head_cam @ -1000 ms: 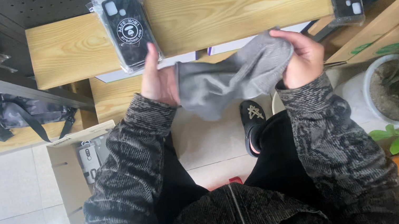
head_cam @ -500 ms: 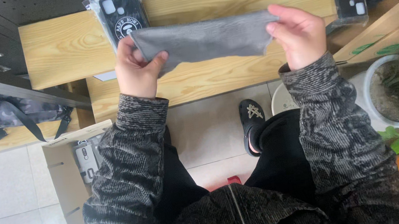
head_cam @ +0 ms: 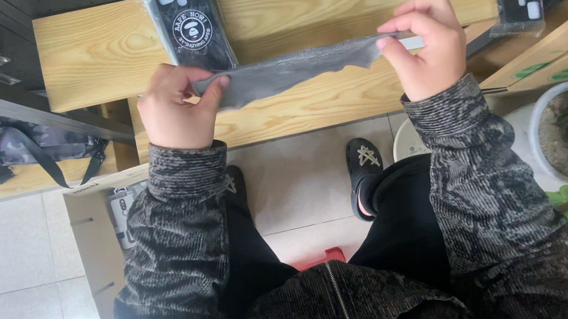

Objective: The person washes a gray cloth in a bowl of water, wrings it out, and uses the cloth to wipe a phone case before placing it into a plastic sleeve.

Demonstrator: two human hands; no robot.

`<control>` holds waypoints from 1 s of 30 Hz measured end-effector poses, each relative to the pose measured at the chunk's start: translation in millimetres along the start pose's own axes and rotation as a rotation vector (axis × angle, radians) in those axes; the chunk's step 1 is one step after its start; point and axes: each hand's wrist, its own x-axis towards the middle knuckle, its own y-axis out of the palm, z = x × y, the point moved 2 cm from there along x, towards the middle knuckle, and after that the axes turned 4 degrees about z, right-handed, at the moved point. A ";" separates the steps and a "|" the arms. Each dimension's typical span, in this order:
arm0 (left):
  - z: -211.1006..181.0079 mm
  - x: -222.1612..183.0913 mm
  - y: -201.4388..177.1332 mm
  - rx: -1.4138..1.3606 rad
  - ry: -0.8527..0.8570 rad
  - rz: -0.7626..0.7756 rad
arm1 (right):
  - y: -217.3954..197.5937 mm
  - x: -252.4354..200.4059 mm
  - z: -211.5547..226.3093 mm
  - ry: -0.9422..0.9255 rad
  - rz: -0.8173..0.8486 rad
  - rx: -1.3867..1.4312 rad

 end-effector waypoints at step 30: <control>-22.6 -14.7 11.6 -0.722 -0.102 0.198 | 57.6 2.8 61.0 0.292 0.454 0.526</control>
